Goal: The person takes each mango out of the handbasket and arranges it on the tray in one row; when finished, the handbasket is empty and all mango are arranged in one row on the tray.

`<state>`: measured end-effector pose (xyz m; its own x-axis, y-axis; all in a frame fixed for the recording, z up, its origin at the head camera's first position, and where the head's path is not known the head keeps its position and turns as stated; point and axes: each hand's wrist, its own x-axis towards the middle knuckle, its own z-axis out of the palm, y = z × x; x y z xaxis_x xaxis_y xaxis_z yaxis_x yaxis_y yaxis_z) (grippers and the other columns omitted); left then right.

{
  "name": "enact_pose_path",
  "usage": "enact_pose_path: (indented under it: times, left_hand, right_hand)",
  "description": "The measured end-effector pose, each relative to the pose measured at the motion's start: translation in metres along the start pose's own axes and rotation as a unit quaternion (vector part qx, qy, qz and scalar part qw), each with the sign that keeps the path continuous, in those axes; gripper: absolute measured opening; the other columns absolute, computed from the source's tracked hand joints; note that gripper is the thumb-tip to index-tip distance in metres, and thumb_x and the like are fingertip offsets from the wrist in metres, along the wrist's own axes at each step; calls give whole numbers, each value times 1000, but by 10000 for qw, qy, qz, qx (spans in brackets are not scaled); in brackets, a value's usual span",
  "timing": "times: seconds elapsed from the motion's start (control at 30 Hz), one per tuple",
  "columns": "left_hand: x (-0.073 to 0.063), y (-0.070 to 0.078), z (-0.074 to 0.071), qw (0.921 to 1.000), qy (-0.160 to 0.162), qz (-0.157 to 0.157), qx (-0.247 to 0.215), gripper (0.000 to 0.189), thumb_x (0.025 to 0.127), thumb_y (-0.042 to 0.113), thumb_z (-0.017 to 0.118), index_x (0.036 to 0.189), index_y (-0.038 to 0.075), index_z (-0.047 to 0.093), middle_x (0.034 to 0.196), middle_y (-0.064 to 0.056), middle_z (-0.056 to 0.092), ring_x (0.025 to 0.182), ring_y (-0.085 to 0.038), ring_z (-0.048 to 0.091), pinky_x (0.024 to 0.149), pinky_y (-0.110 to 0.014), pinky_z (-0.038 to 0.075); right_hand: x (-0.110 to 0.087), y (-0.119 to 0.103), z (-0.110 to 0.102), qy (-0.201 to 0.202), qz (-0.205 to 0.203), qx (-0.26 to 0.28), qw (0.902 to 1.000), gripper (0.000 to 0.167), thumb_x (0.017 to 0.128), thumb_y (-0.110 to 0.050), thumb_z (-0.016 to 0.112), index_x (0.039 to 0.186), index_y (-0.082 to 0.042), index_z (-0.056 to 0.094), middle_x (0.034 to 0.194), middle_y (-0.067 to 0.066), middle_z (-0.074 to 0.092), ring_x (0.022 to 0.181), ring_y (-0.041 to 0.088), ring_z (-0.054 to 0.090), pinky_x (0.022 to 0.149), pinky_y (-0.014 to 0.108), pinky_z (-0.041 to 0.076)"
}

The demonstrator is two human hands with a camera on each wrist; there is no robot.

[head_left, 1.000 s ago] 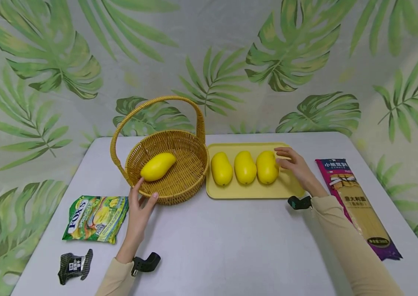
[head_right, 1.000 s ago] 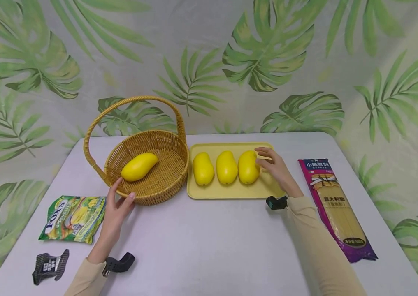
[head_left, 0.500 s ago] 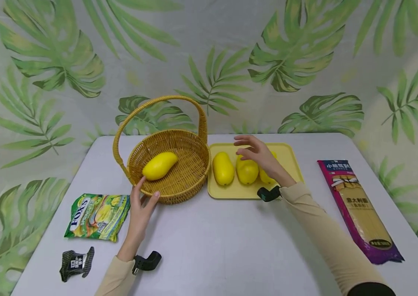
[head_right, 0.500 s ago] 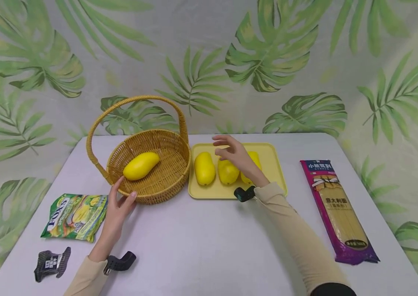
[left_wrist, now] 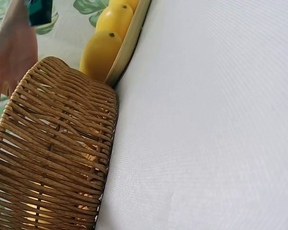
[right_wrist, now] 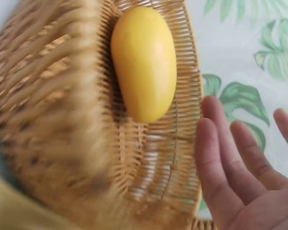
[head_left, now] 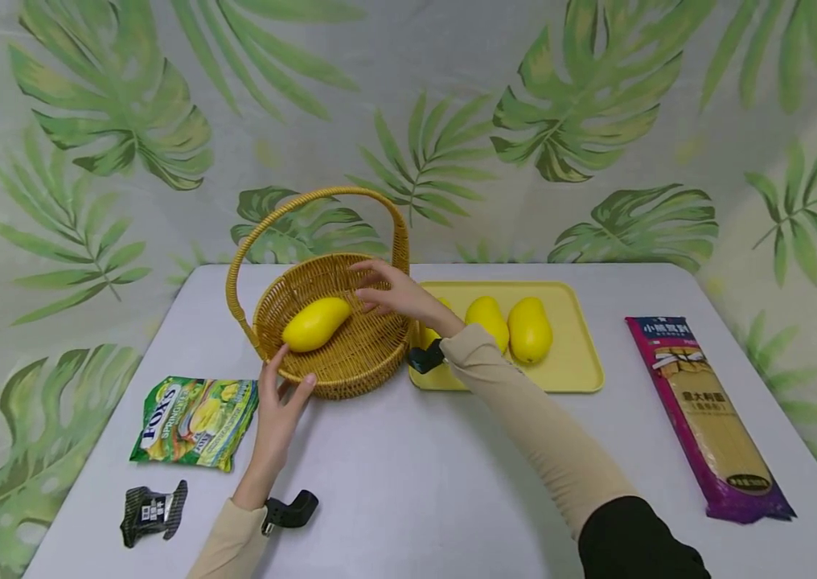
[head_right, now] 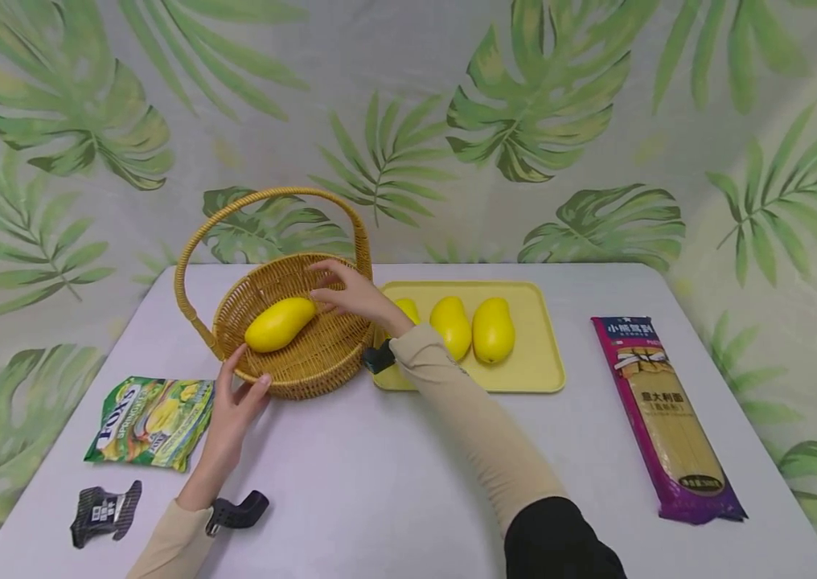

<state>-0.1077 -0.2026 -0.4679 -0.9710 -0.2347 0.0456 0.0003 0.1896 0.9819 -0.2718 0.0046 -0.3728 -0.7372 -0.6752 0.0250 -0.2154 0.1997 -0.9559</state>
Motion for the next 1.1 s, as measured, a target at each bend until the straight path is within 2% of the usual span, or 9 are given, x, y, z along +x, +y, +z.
enact_pose_path:
  times: [0.2, 0.4, 0.7, 0.8, 1.1]
  left_hand:
    - [0, 0, 0, 10000, 13, 35, 7, 66, 96, 28, 58, 152, 19, 25, 158, -10, -6, 142, -33, 6, 110, -54, 20]
    - [0, -1, 0, 10000, -19, 51, 9, 66, 97, 28, 57, 153, 20, 24, 158, -9, -6, 141, -36, 8, 109, -56, 20]
    - [0, 1, 0, 10000, -15, 14, 63, 66, 96, 29, 57, 153, 19, 24, 158, -10, -6, 142, -35, 5, 109, -57, 21]
    - [0, 0, 0, 10000, -9, 21, 55, 66, 96, 29, 57, 153, 19, 24, 158, -10, -6, 141, -36, 8, 109, -57, 21]
    - [-1, 1, 0, 10000, -8, -18, 0, 66, 96, 29, 57, 153, 19, 24, 158, -10, -5, 139, -40, 16, 108, -56, 23]
  right_hand:
    - [21, -4, 15, -99, 331, -68, 9994, 47, 99, -20, 55, 143, -9, 41, 130, 19, 50, 102, 40, 61, 78, 37, 54]
    - [35, -3, 26, -167, 872, -5, 9960, 50, 98, -18, 54, 145, -10, 38, 135, 23, 45, 105, 44, 58, 87, 49, 50]
    - [45, 6, 42, -447, 1682, 221, 9845, 56, 98, -18, 52, 150, -14, 31, 148, 21, 31, 117, 46, 48, 95, 55, 43]
    - [46, 7, 46, -536, 1878, 300, 9803, 58, 99, -19, 51, 152, -16, 28, 149, 20, 29, 121, 45, 45, 96, 55, 42]
    - [49, 11, 59, -317, 1946, 88, 9803, 56, 99, -18, 53, 150, -14, 32, 149, 17, 31, 122, 40, 45, 98, 48, 42]
